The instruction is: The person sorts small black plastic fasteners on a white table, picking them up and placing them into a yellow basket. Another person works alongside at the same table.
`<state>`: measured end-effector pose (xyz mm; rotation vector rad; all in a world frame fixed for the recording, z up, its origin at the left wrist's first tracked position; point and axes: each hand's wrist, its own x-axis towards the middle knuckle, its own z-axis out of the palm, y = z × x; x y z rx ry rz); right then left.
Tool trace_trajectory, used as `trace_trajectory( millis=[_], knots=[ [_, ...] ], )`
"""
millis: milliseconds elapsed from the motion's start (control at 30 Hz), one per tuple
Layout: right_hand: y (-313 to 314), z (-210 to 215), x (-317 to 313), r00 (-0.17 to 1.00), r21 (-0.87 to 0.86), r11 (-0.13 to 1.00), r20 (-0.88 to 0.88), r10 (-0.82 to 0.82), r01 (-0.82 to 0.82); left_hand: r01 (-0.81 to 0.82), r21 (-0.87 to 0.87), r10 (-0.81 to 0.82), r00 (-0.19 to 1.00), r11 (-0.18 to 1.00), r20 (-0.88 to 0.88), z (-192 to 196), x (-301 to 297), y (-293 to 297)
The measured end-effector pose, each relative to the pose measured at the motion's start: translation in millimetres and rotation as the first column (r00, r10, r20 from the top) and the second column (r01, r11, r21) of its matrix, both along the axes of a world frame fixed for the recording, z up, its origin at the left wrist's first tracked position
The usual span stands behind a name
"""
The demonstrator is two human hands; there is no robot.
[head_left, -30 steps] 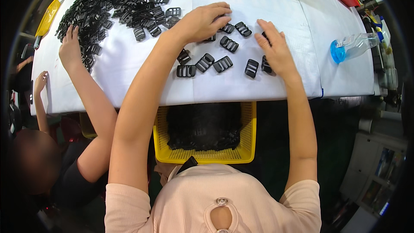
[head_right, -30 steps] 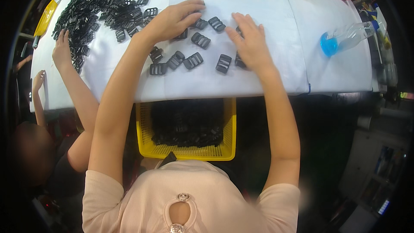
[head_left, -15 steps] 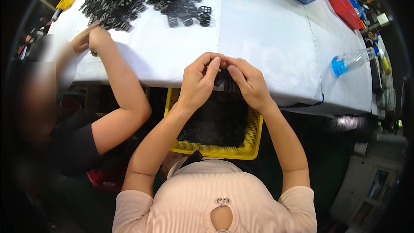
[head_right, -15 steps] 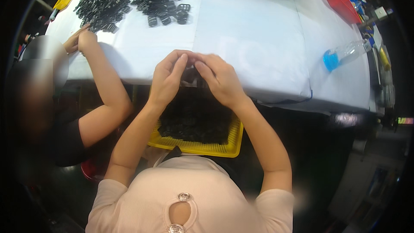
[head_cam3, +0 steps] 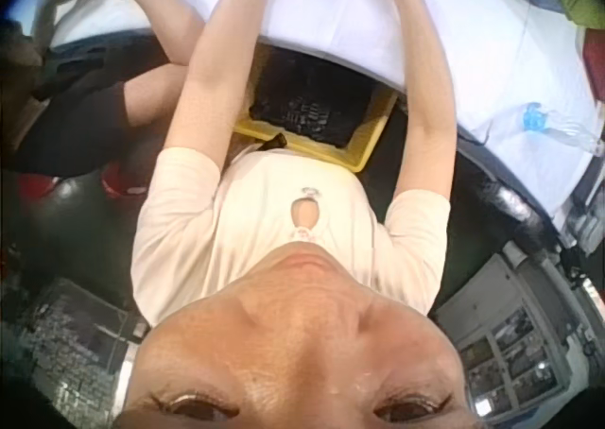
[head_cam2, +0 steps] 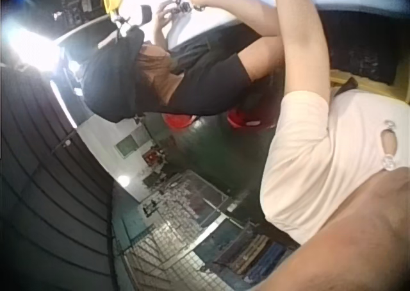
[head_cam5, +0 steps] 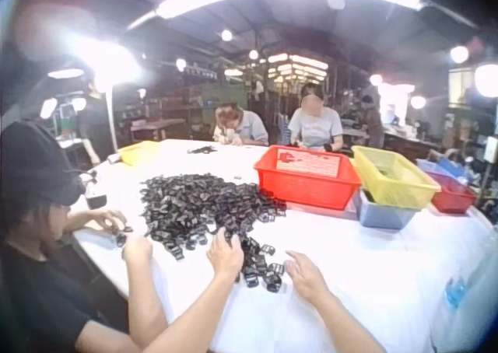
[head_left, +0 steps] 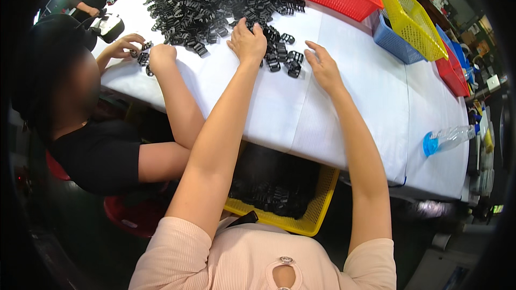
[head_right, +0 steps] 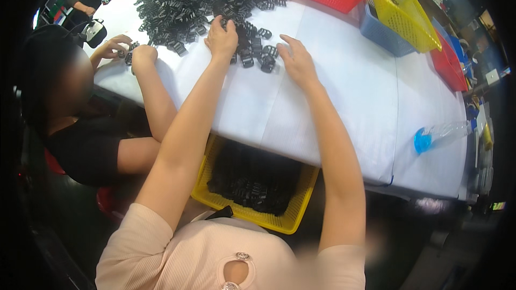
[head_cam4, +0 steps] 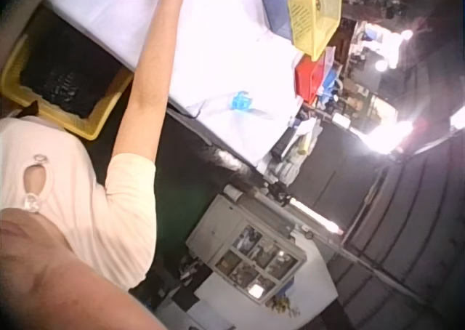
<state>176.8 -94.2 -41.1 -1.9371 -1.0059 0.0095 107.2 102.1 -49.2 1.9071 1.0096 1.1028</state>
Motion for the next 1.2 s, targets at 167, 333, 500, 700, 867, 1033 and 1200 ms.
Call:
trace_trajectory(
  millis=[167, 333, 500, 700, 867, 1033, 1200],
  knots=[
    [46, -1, 23, 0.989, 0.071, 0.997, -0.146, 0.021, -0.011, 0.376, 0.143, -0.334, 0.909, 0.916, -0.249, -4, 24, -9],
    [9, -3, 25, 0.986, 0.096, 0.993, -0.147, 0.076, -0.062, 0.615, -0.287, -0.608, 0.784, 0.735, 0.123, 16, -4, -73],
    [-96, 14, 28, 0.955, -0.205, 0.975, 0.297, -0.017, 0.081, 0.684, -0.095, -0.682, 0.684, 0.723, -0.259, 47, -56, -90],
    [-109, 47, -48, 0.97, -0.115, 0.992, 0.243, -0.026, 0.056, 0.626, 0.165, -0.581, 0.774, 0.762, -0.251, 46, -108, -95],
    [-84, 38, -106, 0.889, -0.221, 0.975, 0.45, 0.089, 0.013, 0.713, 0.299, -0.616, 0.7, 0.634, -0.363, 29, -135, -111],
    [-98, 31, -114, 0.892, -0.229, 0.972, 0.448, 0.054, 0.056, 0.747, 0.202, -0.658, 0.657, 0.633, -0.368, 38, -160, -121],
    [-115, 44, -154, 0.907, -0.24, 0.966, 0.42, 0.013, 0.098, 0.693, 0.344, -0.628, 0.721, 0.634, -0.295, 37, -149, -127]
  ],
)
